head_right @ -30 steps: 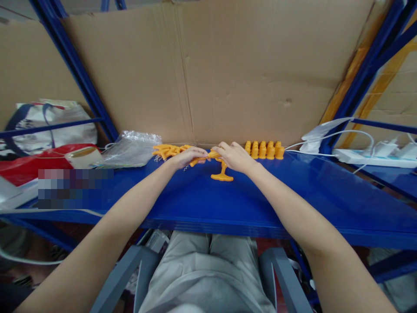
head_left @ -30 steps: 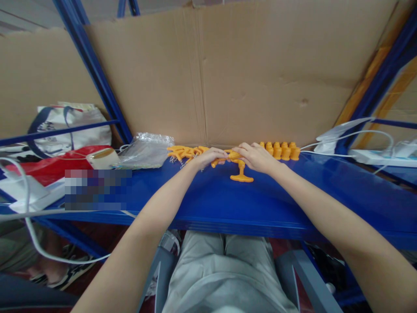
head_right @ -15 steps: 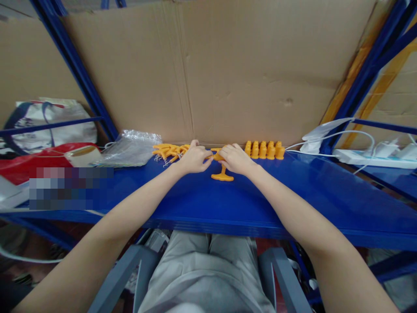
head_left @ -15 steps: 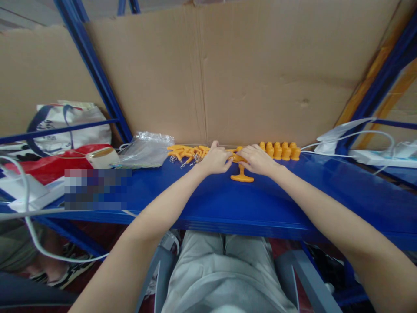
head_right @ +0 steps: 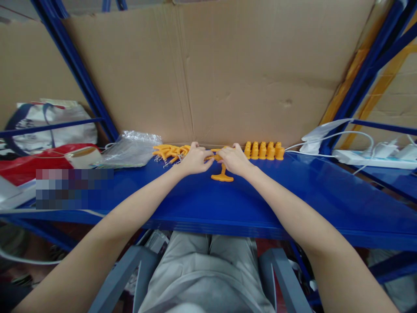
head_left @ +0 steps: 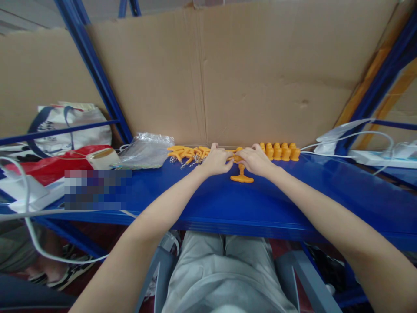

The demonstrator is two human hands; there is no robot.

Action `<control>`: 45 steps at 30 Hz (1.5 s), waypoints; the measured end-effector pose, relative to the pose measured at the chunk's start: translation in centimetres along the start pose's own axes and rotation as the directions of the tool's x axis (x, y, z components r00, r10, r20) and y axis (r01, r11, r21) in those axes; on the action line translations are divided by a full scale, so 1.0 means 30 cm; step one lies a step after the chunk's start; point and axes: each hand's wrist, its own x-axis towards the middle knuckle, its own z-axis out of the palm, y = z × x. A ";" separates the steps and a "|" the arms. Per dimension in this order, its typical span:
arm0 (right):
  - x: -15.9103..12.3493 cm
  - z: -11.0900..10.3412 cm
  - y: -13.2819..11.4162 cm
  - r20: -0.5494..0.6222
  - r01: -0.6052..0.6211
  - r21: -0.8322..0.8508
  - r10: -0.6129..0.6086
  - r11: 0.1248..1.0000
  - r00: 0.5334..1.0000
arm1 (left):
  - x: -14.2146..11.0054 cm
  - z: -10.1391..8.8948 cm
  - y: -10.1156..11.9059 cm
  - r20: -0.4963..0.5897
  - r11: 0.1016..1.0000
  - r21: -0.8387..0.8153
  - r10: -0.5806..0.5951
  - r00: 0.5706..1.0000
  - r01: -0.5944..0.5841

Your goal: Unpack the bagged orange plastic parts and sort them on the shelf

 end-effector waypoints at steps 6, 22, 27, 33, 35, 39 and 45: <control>0.010 -0.015 -0.011 -0.015 0.004 -0.097 -0.005 0.995 1.000 | 0.016 -0.004 -0.007 0.048 0.976 -0.157 -0.146 0.988 0.152; 0.013 -0.013 -0.007 -0.212 0.012 -0.269 -0.071 0.963 0.975 | 0.030 -0.058 0.003 0.374 0.389 -0.785 -0.323 0.870 0.482; 0.006 0.008 0.019 -0.144 0.102 -0.210 -0.134 0.972 0.980 | 0.029 -0.054 0.008 0.403 0.476 -0.721 -0.305 0.863 0.504; -0.011 0.028 0.036 -0.087 0.158 -0.109 -0.167 0.981 0.982 | 0.011 -0.038 0.022 0.148 0.931 -0.272 -0.212 0.966 0.246; -0.012 0.028 0.032 -0.085 0.146 -0.103 -0.155 0.984 0.984 | 0.008 -0.036 0.024 0.108 0.970 -0.162 -0.168 0.980 0.184; -0.003 0.018 0.017 -0.085 0.094 -0.127 -0.106 0.987 0.991 | 0.017 -0.033 0.019 0.114 0.928 -0.276 -0.225 0.968 0.249; -0.007 -0.014 0.046 -0.073 -0.015 -0.225 -0.001 0.974 0.997 | 0.027 -0.048 -0.013 0.397 0.504 -0.684 -0.347 0.849 0.526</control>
